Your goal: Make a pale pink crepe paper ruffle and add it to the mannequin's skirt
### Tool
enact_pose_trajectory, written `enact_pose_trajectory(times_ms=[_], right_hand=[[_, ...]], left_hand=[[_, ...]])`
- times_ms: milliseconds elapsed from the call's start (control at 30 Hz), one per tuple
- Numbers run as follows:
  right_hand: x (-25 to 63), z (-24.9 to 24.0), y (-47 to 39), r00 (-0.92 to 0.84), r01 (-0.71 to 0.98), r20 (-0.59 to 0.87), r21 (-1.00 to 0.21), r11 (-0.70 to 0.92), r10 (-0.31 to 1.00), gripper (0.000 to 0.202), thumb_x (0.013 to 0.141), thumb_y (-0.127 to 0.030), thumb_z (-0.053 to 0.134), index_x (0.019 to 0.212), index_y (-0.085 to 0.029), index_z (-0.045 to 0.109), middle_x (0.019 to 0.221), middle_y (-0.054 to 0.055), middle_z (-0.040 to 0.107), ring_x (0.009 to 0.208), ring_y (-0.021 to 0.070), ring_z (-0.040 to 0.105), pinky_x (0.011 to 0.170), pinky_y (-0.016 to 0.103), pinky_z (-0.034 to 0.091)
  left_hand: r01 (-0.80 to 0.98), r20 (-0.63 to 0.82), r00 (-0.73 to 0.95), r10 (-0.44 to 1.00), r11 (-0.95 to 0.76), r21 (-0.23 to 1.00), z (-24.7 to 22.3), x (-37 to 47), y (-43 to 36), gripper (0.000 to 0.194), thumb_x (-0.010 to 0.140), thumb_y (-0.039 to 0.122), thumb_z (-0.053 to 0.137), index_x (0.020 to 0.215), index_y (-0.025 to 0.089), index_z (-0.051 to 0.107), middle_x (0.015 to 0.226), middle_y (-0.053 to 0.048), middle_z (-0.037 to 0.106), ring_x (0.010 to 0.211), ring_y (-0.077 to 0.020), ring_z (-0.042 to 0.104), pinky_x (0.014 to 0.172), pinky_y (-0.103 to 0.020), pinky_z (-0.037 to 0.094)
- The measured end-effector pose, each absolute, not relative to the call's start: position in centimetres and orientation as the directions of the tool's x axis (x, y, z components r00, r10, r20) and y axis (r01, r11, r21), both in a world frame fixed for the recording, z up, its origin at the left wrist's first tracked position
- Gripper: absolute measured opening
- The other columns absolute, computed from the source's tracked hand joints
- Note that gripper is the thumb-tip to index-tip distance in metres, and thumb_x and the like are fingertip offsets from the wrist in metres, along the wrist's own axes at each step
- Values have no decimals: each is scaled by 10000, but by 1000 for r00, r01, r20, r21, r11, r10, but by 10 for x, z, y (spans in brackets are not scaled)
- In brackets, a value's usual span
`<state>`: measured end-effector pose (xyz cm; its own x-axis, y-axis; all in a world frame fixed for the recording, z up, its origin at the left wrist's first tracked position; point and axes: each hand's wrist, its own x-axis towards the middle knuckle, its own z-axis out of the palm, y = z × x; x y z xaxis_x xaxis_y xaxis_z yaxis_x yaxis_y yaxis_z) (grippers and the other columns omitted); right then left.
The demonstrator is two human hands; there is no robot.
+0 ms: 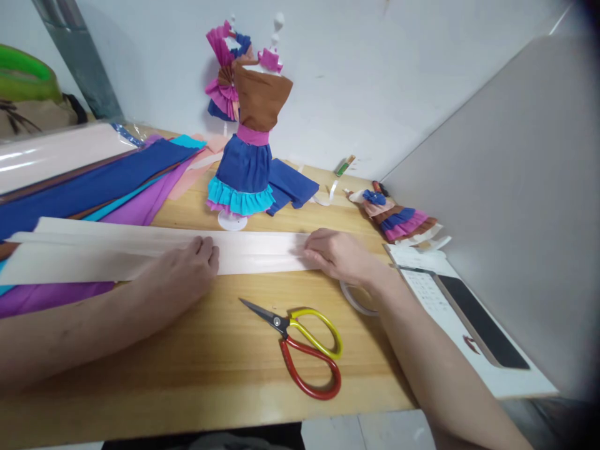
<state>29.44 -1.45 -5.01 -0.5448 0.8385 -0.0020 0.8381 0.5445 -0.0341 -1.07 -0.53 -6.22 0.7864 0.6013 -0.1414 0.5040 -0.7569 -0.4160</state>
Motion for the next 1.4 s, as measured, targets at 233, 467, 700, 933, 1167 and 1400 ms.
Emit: enact_pose_trajectory(times_ms=[233, 467, 700, 933, 1167, 1400], right_hand=[[293, -63, -9, -433, 892, 93, -99, 441, 897, 107, 845, -113, 560, 864, -158, 655, 842, 82, 647, 762, 188, 590, 690, 280, 440], [302, -66, -4, -312, 894, 71, -316, 318, 948, 120, 764, -133, 658, 881, -160, 652, 888, 71, 608, 755, 184, 606, 690, 289, 471], [306, -67, 0, -113, 858, 31, -501, 113, 993, 69, 693, -138, 602, 753, -172, 602, 741, 20, 633, 661, 157, 565, 615, 261, 418], [315, -70, 3, -101, 626, -60, -779, 17, 993, 237, 663, -299, 686, 854, -159, 671, 753, 23, 666, 658, 146, 548, 599, 256, 415], [314, -69, 3, -84, 573, -65, -820, -5, 994, 322, 694, -481, 672, 642, -171, 606, 579, -16, 539, 560, 118, 452, 536, 252, 342], [314, -71, 5, -33, 553, -81, -832, -50, 996, 295, 656, -466, 700, 642, -180, 629, 570, -20, 555, 546, 119, 464, 537, 254, 360]], left_hand=[[680, -58, 723, 688, -724, -114, -54, -21, 13, 391, 790, -45, 387, 1006, 139, 656, 989, -106, 683, 892, -218, 645, 770, -331, 512], [769, -30, 638, 769, -639, -19, -58, -25, 41, 236, 927, 224, 463, 861, 166, 681, 934, -103, 674, 969, -294, 577, 779, -398, 470], [770, -83, 633, 770, -614, 176, -59, -30, 61, 139, 783, 217, 511, 696, 166, 606, 755, -59, 650, 800, -227, 574, 688, -311, 394], [768, -208, 593, 778, -469, 436, -50, -35, 73, 241, 804, 317, 447, 736, 161, 617, 726, -16, 630, 725, -179, 549, 639, -262, 382], [734, -218, 630, 745, -480, 480, -40, -36, 69, 264, 837, 255, 434, 816, 126, 663, 828, -15, 680, 789, -160, 556, 678, -226, 396], [729, -271, 668, 693, -538, 423, -46, -37, 74, 132, 730, 256, 553, 753, 173, 652, 708, 7, 624, 676, -154, 536, 588, -226, 350]])
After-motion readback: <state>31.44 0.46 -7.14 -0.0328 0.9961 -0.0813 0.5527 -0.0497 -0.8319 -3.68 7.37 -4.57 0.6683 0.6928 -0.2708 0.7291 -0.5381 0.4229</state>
